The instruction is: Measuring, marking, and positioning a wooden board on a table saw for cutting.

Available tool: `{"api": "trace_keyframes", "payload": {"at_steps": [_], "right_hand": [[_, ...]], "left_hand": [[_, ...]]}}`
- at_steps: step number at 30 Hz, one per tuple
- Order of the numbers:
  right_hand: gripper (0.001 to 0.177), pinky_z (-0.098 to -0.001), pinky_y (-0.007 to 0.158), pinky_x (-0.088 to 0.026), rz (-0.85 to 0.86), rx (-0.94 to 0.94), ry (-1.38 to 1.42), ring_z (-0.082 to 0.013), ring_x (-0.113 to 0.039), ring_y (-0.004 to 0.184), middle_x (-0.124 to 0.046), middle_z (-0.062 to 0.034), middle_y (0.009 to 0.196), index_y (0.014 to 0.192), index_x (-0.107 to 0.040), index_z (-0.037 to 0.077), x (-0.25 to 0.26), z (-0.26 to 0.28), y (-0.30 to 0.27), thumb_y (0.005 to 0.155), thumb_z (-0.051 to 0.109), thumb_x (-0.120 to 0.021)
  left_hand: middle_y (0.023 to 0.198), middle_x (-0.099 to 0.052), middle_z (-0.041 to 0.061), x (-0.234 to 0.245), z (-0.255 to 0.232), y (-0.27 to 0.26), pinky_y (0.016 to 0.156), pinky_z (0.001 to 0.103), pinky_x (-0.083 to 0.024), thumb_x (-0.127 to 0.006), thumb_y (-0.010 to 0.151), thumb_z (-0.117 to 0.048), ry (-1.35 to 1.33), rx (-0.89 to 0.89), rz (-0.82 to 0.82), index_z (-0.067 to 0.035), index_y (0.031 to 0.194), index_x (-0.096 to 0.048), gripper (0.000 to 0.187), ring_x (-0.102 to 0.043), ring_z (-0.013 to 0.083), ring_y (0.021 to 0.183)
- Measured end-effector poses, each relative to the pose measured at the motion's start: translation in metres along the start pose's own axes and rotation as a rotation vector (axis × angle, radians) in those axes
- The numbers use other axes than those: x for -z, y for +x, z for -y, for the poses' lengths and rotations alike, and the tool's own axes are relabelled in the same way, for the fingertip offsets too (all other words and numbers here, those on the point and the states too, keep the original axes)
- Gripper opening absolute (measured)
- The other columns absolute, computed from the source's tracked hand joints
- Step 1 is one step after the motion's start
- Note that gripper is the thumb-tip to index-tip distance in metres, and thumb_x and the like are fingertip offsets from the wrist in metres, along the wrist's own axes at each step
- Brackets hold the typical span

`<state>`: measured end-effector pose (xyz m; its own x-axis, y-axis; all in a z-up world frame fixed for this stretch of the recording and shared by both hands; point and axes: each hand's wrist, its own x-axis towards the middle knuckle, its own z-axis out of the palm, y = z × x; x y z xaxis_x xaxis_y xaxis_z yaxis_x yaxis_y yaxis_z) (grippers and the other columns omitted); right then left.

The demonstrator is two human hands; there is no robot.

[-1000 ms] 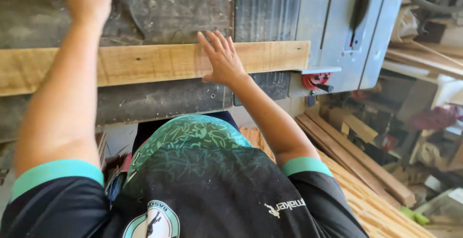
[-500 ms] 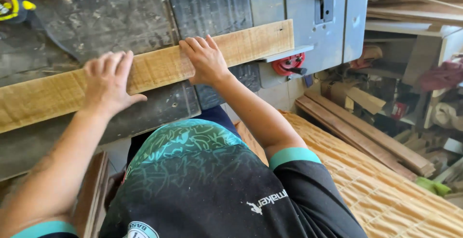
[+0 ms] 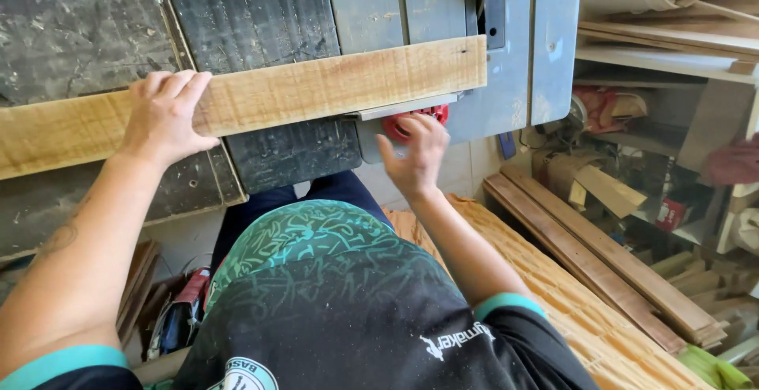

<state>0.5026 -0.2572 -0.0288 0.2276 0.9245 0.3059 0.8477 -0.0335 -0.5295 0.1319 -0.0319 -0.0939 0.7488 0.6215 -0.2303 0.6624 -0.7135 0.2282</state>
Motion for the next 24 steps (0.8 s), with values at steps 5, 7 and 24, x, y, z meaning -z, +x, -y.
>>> {"api": "trace_keyframes", "payload": {"at_steps": [5, 7, 24], "right_hand": [[0.106, -0.0403, 0.105, -0.051, -0.227, -0.505, -0.065, -0.0349, -0.046, 0.139, -0.045, -0.0156, 0.145, 0.148, -0.043, 0.007, -0.018, -0.081, -0.076, 0.064, 0.019, -0.105], [0.106, -0.0479, 0.113, -0.045, -0.156, -0.492, -0.044, -0.0415, -0.044, 0.142, -0.046, -0.0226, 0.148, 0.150, -0.043, 0.002, -0.018, -0.086, -0.078, 0.066, 0.021, -0.104], [0.113, -0.0478, 0.112, -0.043, 0.074, -0.211, -0.093, -0.0385, -0.047, 0.148, -0.044, -0.0185, 0.162, 0.156, -0.051, 0.013, -0.024, -0.156, -0.098, 0.062, 0.054, -0.098]], "left_hand": [[0.137, -0.072, 0.000, -0.026, -0.020, 0.019, 0.101, 0.046, -0.047, -0.084, 0.058, -0.048, 0.047, -0.013, -0.230, -0.023, 0.152, -0.068, 0.098, -0.063, 0.0252, 0.127], [0.136, -0.072, -0.002, -0.031, -0.028, 0.032, 0.100, 0.045, -0.047, -0.083, 0.057, -0.048, 0.059, -0.037, -0.270, -0.023, 0.150, -0.068, 0.097, -0.063, 0.0239, 0.126], [0.138, -0.070, 0.001, -0.019, -0.117, 0.089, 0.101, 0.047, -0.047, -0.086, 0.051, -0.048, 0.095, -0.004, -0.169, -0.022, 0.153, -0.066, 0.107, -0.061, 0.0259, 0.130]]}}
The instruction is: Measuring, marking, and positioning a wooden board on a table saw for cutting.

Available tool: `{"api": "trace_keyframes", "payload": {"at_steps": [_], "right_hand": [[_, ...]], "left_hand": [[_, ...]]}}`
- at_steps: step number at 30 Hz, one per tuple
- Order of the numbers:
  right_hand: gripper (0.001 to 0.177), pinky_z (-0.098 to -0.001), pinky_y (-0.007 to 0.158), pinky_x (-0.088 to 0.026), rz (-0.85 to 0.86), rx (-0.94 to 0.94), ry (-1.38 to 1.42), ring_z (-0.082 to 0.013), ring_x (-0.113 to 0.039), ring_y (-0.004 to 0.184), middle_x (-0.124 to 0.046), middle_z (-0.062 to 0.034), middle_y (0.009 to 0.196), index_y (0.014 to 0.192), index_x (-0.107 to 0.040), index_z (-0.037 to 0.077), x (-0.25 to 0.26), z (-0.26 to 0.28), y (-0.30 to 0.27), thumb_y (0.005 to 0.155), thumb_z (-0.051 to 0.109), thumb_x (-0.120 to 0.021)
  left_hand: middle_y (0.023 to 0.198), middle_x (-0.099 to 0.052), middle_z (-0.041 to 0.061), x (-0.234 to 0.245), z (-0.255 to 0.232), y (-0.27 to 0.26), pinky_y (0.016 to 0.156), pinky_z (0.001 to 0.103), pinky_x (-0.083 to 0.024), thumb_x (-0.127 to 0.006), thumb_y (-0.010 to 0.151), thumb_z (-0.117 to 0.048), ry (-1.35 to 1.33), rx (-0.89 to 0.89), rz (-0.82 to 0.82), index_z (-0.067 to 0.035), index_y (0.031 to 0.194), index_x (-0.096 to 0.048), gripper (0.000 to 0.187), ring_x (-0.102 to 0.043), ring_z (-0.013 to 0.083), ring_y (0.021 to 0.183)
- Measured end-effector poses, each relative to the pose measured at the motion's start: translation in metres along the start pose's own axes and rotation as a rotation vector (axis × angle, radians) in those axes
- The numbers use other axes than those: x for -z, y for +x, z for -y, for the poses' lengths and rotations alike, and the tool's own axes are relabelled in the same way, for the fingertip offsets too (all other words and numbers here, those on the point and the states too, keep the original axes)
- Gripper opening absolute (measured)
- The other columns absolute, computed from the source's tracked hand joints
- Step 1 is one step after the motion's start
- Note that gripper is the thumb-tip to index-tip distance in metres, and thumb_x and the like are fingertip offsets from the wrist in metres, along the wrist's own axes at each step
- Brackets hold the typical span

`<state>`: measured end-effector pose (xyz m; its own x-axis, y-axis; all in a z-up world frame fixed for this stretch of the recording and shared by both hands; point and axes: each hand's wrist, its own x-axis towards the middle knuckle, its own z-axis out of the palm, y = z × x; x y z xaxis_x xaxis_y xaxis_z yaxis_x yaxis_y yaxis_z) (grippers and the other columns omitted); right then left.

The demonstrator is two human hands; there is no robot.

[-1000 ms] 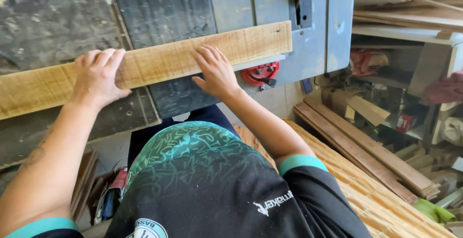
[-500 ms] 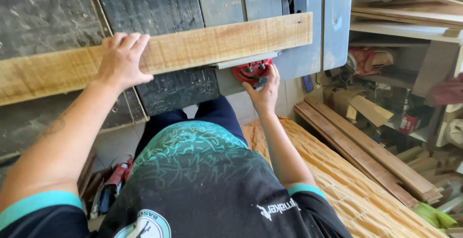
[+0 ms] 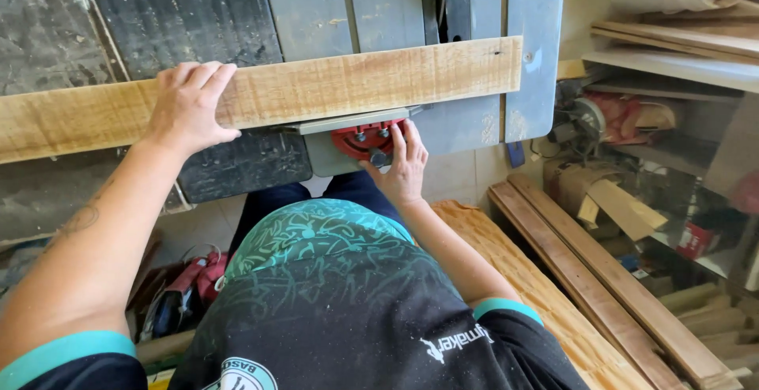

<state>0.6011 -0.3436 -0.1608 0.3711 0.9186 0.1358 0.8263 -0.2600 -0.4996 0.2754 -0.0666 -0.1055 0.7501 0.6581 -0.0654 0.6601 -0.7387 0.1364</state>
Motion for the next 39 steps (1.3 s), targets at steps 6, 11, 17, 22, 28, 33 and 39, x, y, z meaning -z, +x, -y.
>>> {"api": "trace_keyframes", "payload": {"at_steps": [6, 11, 17, 22, 28, 33, 39], "right_hand": [[0.115, -0.0483, 0.114, -0.035, -0.048, 0.017, 0.042, -0.0410, -0.043, 0.150, -0.041, -0.0203, 0.162, 0.156, -0.048, 0.013, -0.014, -0.005, -0.006, 0.064, 0.064, -0.095], [0.118, -0.0513, 0.115, -0.030, -0.078, 0.030, 0.025, -0.0439, -0.038, 0.154, -0.038, -0.0240, 0.164, 0.157, -0.045, 0.009, -0.022, -0.002, -0.006, 0.063, 0.057, -0.097], [0.112, -0.0506, 0.116, -0.029, -0.098, 0.019, 0.037, -0.0441, -0.038, 0.154, -0.039, -0.0256, 0.165, 0.158, -0.046, 0.006, -0.020, 0.004, -0.005, 0.071, 0.060, -0.092], [0.111, -0.0524, 0.118, -0.029, -0.105, -0.004, 0.063, -0.0448, -0.038, 0.155, -0.039, -0.0262, 0.165, 0.158, -0.046, 0.006, -0.021, 0.008, -0.004, 0.071, 0.057, -0.093], [0.113, -0.0518, 0.119, -0.029, -0.101, -0.007, 0.051, -0.0435, -0.037, 0.156, -0.037, -0.0257, 0.167, 0.161, -0.045, 0.007, -0.019, 0.011, -0.004, 0.072, 0.057, -0.094], [0.111, -0.0518, 0.121, -0.027, -0.089, -0.029, 0.065, -0.0432, -0.035, 0.156, -0.037, -0.0258, 0.167, 0.161, -0.044, 0.007, -0.016, 0.015, -0.002, 0.075, 0.055, -0.093], [0.090, -0.0442, 0.119, -0.043, -0.107, -0.196, 0.394, -0.0371, -0.055, 0.142, -0.059, -0.0168, 0.148, 0.147, -0.061, 0.007, 0.018, 0.016, -0.020, 0.067, 0.018, -0.101]], "left_hand": [[0.163, -0.054, 0.016, 0.070, -0.057, 0.034, 0.119, 0.067, -0.028, -0.088, 0.056, -0.057, -0.156, 0.130, 0.308, -0.014, 0.164, -0.051, 0.122, -0.044, 0.0426, 0.150], [0.168, -0.042, 0.019, 0.074, -0.133, 0.081, 0.117, 0.083, -0.018, -0.085, 0.061, -0.073, -0.265, 0.045, 0.373, -0.023, 0.165, -0.043, 0.123, -0.030, 0.0513, 0.155], [0.167, -0.039, 0.016, 0.016, -0.137, 0.079, 0.108, 0.088, -0.026, -0.091, 0.060, -0.039, -0.125, 0.000, 0.302, -0.036, 0.160, -0.051, 0.108, -0.034, 0.0478, 0.152], [0.163, -0.043, 0.015, 0.013, -0.136, 0.082, 0.104, 0.087, -0.031, -0.085, 0.059, -0.031, -0.111, -0.016, 0.260, -0.038, 0.157, -0.056, 0.103, -0.040, 0.0462, 0.146], [0.163, -0.044, 0.015, 0.016, -0.138, 0.083, 0.103, 0.087, -0.032, -0.083, 0.056, -0.030, -0.109, -0.020, 0.262, -0.036, 0.155, -0.058, 0.102, -0.041, 0.0462, 0.144], [0.162, -0.044, 0.015, 0.020, -0.140, 0.086, 0.103, 0.088, -0.032, -0.082, 0.056, -0.025, -0.115, -0.009, 0.271, -0.035, 0.155, -0.060, 0.101, -0.042, 0.0455, 0.143], [0.162, -0.042, 0.012, 0.018, -0.141, 0.082, 0.102, 0.088, -0.032, -0.086, 0.053, -0.026, -0.100, 0.015, 0.266, -0.036, 0.155, -0.059, 0.105, -0.039, 0.0445, 0.144]]}}
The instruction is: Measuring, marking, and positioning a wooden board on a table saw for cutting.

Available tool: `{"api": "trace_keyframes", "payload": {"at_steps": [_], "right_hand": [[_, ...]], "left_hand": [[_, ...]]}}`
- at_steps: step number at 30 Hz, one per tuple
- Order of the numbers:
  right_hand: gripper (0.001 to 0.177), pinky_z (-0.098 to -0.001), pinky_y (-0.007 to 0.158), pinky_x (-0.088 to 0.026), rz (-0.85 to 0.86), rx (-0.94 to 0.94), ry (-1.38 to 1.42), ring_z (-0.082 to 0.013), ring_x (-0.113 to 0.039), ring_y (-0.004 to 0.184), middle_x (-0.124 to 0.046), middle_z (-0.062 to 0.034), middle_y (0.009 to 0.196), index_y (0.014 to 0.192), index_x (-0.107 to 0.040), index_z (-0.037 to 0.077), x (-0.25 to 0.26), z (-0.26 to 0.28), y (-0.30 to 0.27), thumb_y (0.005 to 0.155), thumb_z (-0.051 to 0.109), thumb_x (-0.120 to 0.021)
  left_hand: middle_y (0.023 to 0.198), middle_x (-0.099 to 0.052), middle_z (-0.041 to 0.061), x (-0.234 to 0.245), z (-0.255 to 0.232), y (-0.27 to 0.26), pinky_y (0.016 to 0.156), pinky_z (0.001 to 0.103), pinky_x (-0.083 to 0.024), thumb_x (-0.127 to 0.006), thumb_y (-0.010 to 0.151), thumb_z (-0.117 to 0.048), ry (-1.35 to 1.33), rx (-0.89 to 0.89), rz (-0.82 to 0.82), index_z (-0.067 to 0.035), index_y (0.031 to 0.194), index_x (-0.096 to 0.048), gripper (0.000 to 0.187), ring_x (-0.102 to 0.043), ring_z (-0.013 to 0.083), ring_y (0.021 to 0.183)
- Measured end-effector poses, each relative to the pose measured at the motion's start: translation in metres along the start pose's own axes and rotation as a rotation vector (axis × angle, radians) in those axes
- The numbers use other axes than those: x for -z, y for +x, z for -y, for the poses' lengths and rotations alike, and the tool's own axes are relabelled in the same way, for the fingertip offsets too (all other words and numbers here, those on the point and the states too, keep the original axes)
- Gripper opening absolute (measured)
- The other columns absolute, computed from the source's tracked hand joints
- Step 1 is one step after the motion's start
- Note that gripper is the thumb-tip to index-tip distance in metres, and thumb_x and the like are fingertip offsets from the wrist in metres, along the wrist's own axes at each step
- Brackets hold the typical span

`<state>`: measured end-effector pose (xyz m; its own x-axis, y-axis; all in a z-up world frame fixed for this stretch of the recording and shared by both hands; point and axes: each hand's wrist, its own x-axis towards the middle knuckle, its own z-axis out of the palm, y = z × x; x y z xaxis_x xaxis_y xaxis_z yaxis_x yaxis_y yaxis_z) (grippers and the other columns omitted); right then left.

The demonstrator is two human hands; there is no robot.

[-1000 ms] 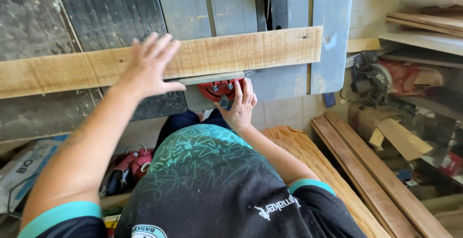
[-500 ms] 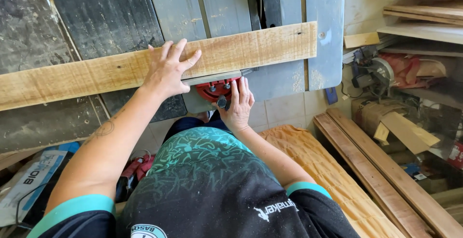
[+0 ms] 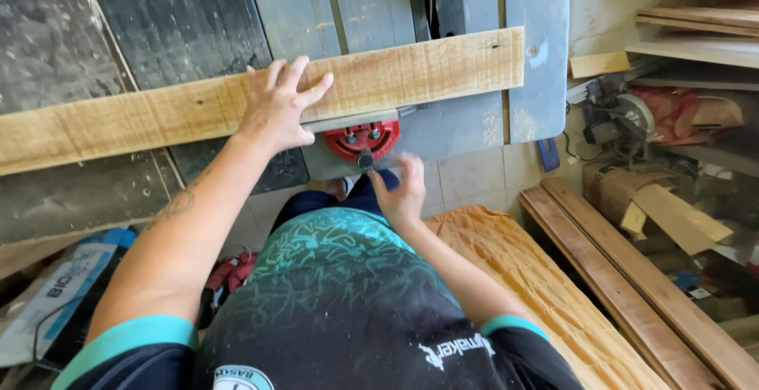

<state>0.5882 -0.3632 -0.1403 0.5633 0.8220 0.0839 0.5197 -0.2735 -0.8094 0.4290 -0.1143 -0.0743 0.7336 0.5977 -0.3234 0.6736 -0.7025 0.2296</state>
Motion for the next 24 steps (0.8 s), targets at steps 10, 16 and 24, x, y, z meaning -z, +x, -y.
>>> {"api": "trace_keyframes", "payload": {"at_steps": [10, 16, 24], "right_hand": [[0.035, -0.0433, 0.084, -0.069, 0.110, -1.042, 1.204, -0.0262, -0.078, 0.101, -0.073, -0.0107, 0.114, 0.128, -0.062, 0.000, -0.055, -0.024, -0.023, 0.100, 0.015, -0.078], [0.034, -0.0348, 0.075, -0.071, 0.079, -1.043, 1.136, -0.0204, -0.079, 0.090, -0.074, -0.0068, 0.102, 0.122, -0.064, 0.001, -0.067, -0.045, -0.033, 0.097, 0.017, -0.082], [0.031, -0.0317, 0.072, -0.070, 0.063, -1.036, 1.133, -0.0187, -0.079, 0.086, -0.074, -0.0046, 0.096, 0.120, -0.064, 0.003, -0.057, -0.030, -0.023, 0.097, 0.015, -0.081]], "left_hand": [[0.159, -0.046, 0.012, -0.003, 0.000, 0.000, 0.101, 0.085, -0.034, -0.086, 0.055, -0.027, 0.015, -0.003, -0.041, -0.037, 0.151, -0.063, 0.100, -0.044, 0.0440, 0.141], [0.160, -0.045, 0.014, -0.001, 0.001, 0.004, 0.101, 0.086, -0.035, -0.084, 0.056, -0.026, 0.002, -0.017, -0.028, -0.035, 0.152, -0.062, 0.100, -0.044, 0.0449, 0.140], [0.159, -0.046, 0.012, 0.002, -0.002, 0.006, 0.101, 0.086, -0.036, -0.085, 0.053, -0.026, 0.014, -0.013, -0.014, -0.034, 0.150, -0.064, 0.100, -0.045, 0.0440, 0.139]]}}
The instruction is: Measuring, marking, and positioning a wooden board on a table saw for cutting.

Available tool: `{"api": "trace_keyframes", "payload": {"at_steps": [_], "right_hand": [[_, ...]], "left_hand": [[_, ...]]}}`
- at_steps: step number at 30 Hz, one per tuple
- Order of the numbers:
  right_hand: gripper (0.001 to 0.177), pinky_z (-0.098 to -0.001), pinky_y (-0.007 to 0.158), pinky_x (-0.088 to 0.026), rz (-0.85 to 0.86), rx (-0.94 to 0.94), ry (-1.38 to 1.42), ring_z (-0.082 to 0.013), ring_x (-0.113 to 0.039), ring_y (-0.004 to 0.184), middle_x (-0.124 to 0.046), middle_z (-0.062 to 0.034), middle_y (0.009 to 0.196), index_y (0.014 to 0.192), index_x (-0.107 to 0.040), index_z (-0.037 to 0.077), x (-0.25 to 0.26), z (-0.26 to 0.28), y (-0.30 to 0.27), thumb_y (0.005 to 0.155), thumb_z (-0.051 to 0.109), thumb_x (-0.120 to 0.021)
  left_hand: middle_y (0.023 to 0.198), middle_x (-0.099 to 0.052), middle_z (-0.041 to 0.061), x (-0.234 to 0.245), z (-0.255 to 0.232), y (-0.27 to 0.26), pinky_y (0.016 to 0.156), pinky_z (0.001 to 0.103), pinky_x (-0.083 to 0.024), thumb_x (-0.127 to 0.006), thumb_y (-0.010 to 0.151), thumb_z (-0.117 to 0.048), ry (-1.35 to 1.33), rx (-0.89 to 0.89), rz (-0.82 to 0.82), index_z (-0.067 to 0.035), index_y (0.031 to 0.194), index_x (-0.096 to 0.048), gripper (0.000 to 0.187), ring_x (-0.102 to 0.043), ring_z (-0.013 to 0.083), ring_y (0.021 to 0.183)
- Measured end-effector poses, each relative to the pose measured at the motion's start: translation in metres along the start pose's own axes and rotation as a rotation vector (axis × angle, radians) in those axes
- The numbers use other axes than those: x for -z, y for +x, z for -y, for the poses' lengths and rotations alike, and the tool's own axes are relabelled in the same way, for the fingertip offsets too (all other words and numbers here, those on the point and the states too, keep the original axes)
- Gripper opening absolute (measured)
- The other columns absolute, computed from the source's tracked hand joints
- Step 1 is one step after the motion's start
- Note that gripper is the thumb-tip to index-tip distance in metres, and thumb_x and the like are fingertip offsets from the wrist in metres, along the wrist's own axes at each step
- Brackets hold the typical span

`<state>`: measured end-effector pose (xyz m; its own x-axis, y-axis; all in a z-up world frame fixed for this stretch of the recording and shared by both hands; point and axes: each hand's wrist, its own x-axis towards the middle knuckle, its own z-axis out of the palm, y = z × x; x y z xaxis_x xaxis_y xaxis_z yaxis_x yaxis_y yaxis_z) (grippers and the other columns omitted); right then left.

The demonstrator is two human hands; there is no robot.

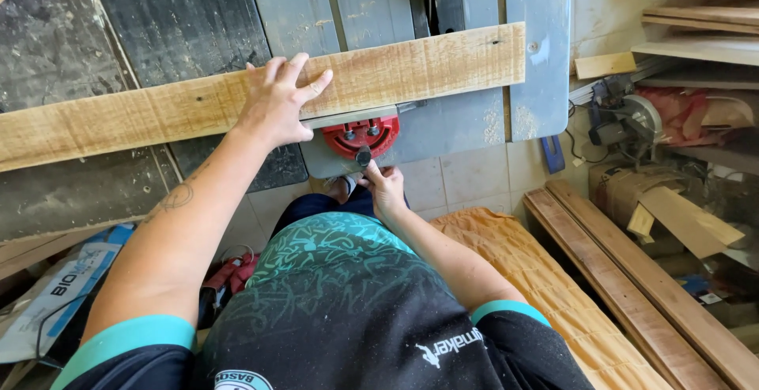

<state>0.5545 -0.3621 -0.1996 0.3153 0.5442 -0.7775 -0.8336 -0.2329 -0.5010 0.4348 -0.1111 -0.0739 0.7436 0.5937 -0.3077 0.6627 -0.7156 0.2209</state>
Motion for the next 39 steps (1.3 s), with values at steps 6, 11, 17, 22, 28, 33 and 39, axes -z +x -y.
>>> {"api": "trace_keyframes", "payload": {"at_steps": [6, 11, 17, 22, 28, 33, 39], "right_hand": [[0.032, -0.0433, 0.092, -0.066, 0.136, 0.009, 0.106, -0.0251, -0.079, 0.102, -0.075, -0.0076, 0.107, 0.124, -0.062, 0.003, 0.035, -0.035, 0.023, 0.097, 0.006, -0.078], [0.029, -0.0399, 0.074, -0.071, 0.152, 0.048, 0.122, -0.0245, -0.079, 0.087, -0.074, -0.0083, 0.096, 0.119, -0.061, 0.001, 0.070, -0.076, 0.049, 0.095, 0.002, -0.078], [0.028, -0.0368, 0.066, -0.071, 0.121, 0.081, 0.104, -0.0242, -0.079, 0.080, -0.074, -0.0092, 0.091, 0.114, -0.060, 0.000, 0.056, -0.059, 0.040, 0.094, 0.003, -0.080], [0.027, -0.0313, 0.066, -0.070, 0.125, 0.139, 0.029, -0.0193, -0.077, 0.074, -0.075, -0.0071, 0.089, 0.113, -0.060, 0.003, 0.067, -0.080, 0.055, 0.095, 0.006, -0.080], [0.027, -0.0273, 0.069, -0.064, 0.137, 0.241, -0.169, -0.0117, -0.072, 0.070, -0.071, -0.0039, 0.083, 0.105, -0.064, 0.005, 0.044, -0.049, 0.034, 0.094, 0.024, -0.081], [0.027, -0.0281, 0.078, -0.062, 0.212, 0.080, -0.324, -0.0034, -0.054, 0.078, -0.051, 0.0072, 0.077, 0.080, -0.060, 0.013, 0.008, 0.031, -0.016, 0.099, 0.026, -0.074], [0.025, -0.0361, 0.062, -0.042, 0.040, 0.935, -1.234, -0.0172, -0.053, 0.068, -0.061, 0.0030, 0.078, 0.085, -0.058, 0.015, -0.017, 0.084, -0.056, 0.096, 0.021, -0.079]], "left_hand": [[0.158, -0.046, 0.011, 0.000, 0.000, 0.002, 0.101, 0.087, -0.035, -0.085, 0.051, -0.025, -0.014, 0.010, -0.019, -0.034, 0.150, -0.065, 0.101, -0.044, 0.0440, 0.139], [0.158, -0.046, 0.012, -0.003, -0.001, -0.004, 0.101, 0.088, -0.035, -0.086, 0.051, -0.025, -0.015, 0.010, -0.020, -0.034, 0.151, -0.064, 0.102, -0.044, 0.0437, 0.139], [0.157, -0.048, 0.013, 0.003, -0.001, -0.002, 0.100, 0.087, -0.038, -0.085, 0.052, -0.024, 0.000, 0.001, -0.015, -0.034, 0.151, -0.064, 0.101, -0.046, 0.0430, 0.137], [0.158, -0.048, 0.012, -0.001, 0.003, 0.000, 0.101, 0.087, -0.037, -0.085, 0.052, -0.025, -0.002, 0.011, 0.013, -0.034, 0.151, -0.064, 0.102, -0.046, 0.0425, 0.138], [0.165, -0.035, 0.010, 0.028, -0.005, 0.007, 0.102, 0.076, -0.045, -0.088, 0.061, -0.023, -0.030, 0.049, 0.174, -0.035, 0.159, -0.050, 0.106, -0.035, 0.0396, 0.143], [0.174, -0.014, 0.015, 0.063, -0.007, -0.003, 0.119, 0.079, -0.018, -0.094, 0.069, -0.032, -0.046, 0.029, 0.313, -0.032, 0.169, -0.025, 0.122, -0.017, 0.0436, 0.153], [0.177, -0.001, 0.009, 0.099, 0.036, -0.054, 0.126, 0.063, -0.019, -0.080, 0.059, 0.035, -0.312, 0.464, 0.422, -0.019, 0.169, 0.002, 0.147, -0.001, 0.0378, 0.156]]}}
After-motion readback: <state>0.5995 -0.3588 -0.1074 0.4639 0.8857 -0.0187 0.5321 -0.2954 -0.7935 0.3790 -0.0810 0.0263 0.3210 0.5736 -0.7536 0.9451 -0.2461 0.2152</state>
